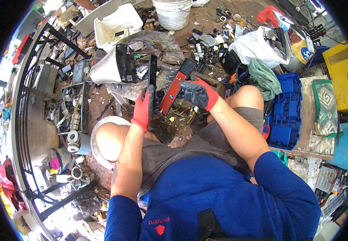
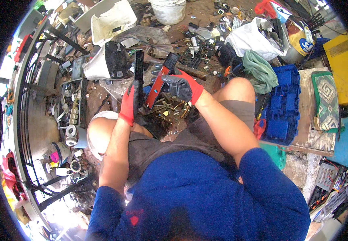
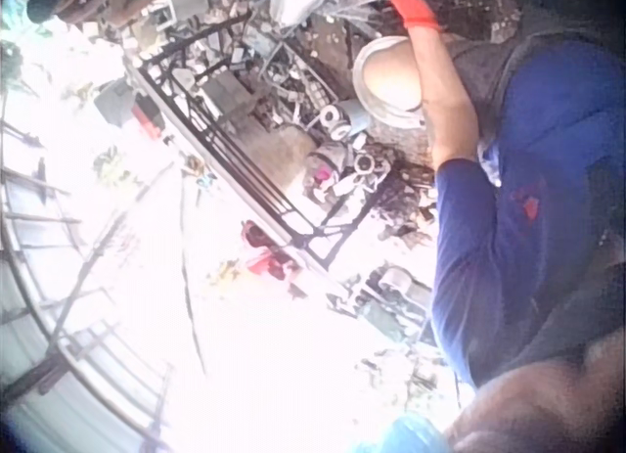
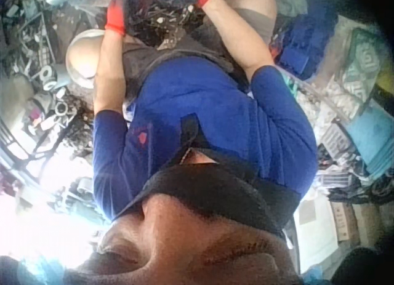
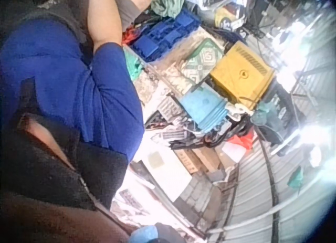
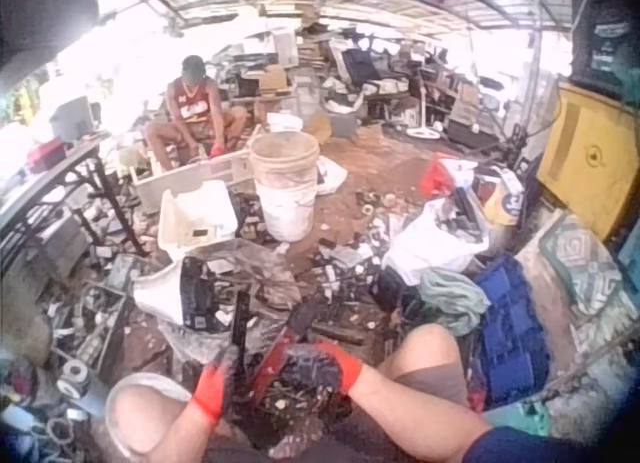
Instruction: The person disassembles various electronic components using pliers and a screwdriver. They strip wires from a green circuit board, remove a red battery pack, and dismantle a black plastic casing to extract internal parts.
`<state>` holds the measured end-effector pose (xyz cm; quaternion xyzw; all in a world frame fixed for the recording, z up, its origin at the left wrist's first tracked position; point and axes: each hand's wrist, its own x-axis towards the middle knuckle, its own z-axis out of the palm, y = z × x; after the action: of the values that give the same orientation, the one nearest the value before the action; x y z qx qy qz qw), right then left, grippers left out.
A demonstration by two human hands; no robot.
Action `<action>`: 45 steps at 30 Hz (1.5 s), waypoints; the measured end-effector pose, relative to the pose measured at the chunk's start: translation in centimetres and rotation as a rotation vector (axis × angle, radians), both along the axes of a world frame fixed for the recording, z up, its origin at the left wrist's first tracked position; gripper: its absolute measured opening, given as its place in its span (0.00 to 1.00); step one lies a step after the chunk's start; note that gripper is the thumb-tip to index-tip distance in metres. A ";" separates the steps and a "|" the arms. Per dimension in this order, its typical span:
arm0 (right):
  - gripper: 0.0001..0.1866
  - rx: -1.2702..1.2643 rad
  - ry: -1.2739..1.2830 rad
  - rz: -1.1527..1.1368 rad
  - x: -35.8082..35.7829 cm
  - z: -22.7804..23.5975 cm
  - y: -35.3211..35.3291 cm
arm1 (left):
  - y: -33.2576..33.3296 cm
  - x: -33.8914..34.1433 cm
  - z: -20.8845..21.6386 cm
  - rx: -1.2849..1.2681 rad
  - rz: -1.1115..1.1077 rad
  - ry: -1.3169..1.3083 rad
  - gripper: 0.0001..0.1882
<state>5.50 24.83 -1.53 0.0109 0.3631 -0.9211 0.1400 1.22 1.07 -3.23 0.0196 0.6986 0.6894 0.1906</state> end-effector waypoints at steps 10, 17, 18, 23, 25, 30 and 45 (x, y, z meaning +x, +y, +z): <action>0.18 0.079 -0.014 -0.160 -1.1 -1.1 1.0 | -0.5 -3.0 -0.6 -0.717 0.119 0.380 0.22; 0.24 0.218 -0.003 -0.179 -0.3 0.9 0.3 | 0.1 -2.7 0.2 -1.143 0.131 0.446 0.31; 0.23 0.210 0.001 -0.178 -0.2 1.0 0.4 | 0.3 -2.7 0.5 -1.168 0.115 0.441 0.32; 0.23 0.345 0.053 -0.183 0.0 0.7 0.3 | 0.4 -2.2 0.6 -1.275 0.119 0.514 0.31; 0.25 0.372 0.034 -0.191 0.0 0.6 0.2 | 0.2 -2.1 0.8 -1.312 0.102 0.556 0.31; 0.27 0.434 0.136 -0.232 -0.2 0.4 0.1 | -0.1 -1.9 1.8 -1.327 0.065 0.612 0.28; 0.18 0.615 0.256 -0.037 1.9 -0.3 -3.5 | 3.6 1.4 2.7 0.834 -0.398 -0.179 0.28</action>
<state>7.40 21.32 -1.79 -0.0564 0.6384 -0.7647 0.0666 2.63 4.63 -0.56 0.1685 0.3257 0.8602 0.3542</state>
